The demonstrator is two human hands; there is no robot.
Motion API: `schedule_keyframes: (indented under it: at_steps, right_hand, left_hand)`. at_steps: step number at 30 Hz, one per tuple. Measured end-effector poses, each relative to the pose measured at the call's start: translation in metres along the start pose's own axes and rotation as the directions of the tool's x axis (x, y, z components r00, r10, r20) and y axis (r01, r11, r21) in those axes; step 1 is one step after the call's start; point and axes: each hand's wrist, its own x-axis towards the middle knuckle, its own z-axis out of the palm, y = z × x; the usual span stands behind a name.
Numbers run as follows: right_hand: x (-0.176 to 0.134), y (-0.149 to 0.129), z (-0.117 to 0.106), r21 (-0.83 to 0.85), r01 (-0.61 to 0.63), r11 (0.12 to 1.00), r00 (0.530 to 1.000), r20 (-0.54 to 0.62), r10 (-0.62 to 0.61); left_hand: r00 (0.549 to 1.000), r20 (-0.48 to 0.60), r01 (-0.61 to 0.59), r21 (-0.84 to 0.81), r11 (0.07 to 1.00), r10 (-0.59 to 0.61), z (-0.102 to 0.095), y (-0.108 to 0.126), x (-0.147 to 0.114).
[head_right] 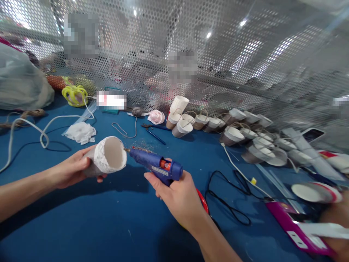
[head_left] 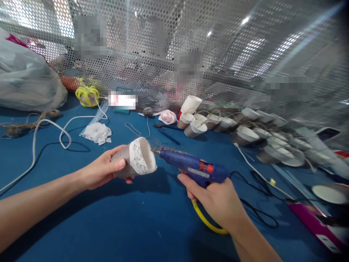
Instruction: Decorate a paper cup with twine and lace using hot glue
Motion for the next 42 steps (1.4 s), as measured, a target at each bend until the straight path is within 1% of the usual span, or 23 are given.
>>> schedule_keyframes:
  at_steps: [3,6,10,14,17,19,22,26,29,32,36,39,42]
  right_hand:
    - [-0.002,-0.002,0.001,0.048,-0.016,0.999,1.000,-0.001,0.016]
    - [-0.004,-0.007,0.002,0.097,-0.070,0.993,0.997,-0.001,0.071]
    - [-0.003,-0.008,0.003,0.147,-0.119,0.982,0.993,0.040,0.114]
    - [0.000,-0.001,0.001,0.131,-0.119,0.984,0.989,0.108,0.105]
    - [0.000,0.002,-0.001,0.186,-0.096,0.978,0.986,0.154,0.068]
    - [0.000,0.002,-0.002,0.226,-0.088,0.970,0.987,0.154,0.054]
    - [0.001,0.003,-0.002,0.204,-0.113,0.973,0.982,0.169,0.078]
    - [0.001,0.004,-0.004,0.147,-0.145,0.978,0.968,0.224,0.110]
    - [0.000,0.002,-0.005,0.152,-0.118,0.981,0.974,0.210,0.085]
    - [0.000,0.001,-0.007,0.159,-0.103,0.982,0.979,0.192,0.071]
    - [0.002,0.002,-0.008,0.125,-0.147,0.981,0.962,0.250,0.112]
    - [0.001,0.000,-0.009,0.167,-0.129,0.977,0.961,0.263,0.082]
    - [-0.001,-0.002,-0.009,0.234,-0.104,0.967,0.973,0.227,0.050]
  left_hand:
    - [1.000,0.014,0.009,-0.009,1.000,-0.009,0.000,-0.001,0.000]
    - [0.999,0.036,0.032,-0.024,0.999,-0.031,0.000,-0.003,-0.001]
    - [0.997,0.059,0.052,-0.051,0.997,-0.049,-0.001,-0.003,-0.001]
    - [0.997,0.068,0.045,-0.071,0.996,-0.040,-0.003,0.000,-0.001]
    - [0.997,0.072,0.036,-0.074,0.997,-0.030,-0.003,0.000,-0.001]
    - [0.996,0.085,0.044,-0.065,0.997,-0.038,-0.002,0.000,-0.002]
    - [0.994,0.098,0.053,-0.048,0.997,-0.048,-0.001,0.000,-0.001]
    - [0.998,0.052,0.028,-0.028,0.999,-0.026,-0.001,0.002,0.000]
    - [1.000,0.011,0.013,-0.010,1.000,-0.013,-0.001,0.002,0.001]
    - [1.000,0.020,0.020,0.003,1.000,-0.020,-0.001,0.003,0.000]
    - [1.000,0.025,0.015,0.007,1.000,-0.015,-0.002,0.002,0.000]
    - [1.000,0.009,-0.008,0.005,1.000,0.008,-0.003,0.002,0.000]
    - [1.000,0.005,-0.003,-0.003,1.000,0.003,-0.004,0.002,0.000]
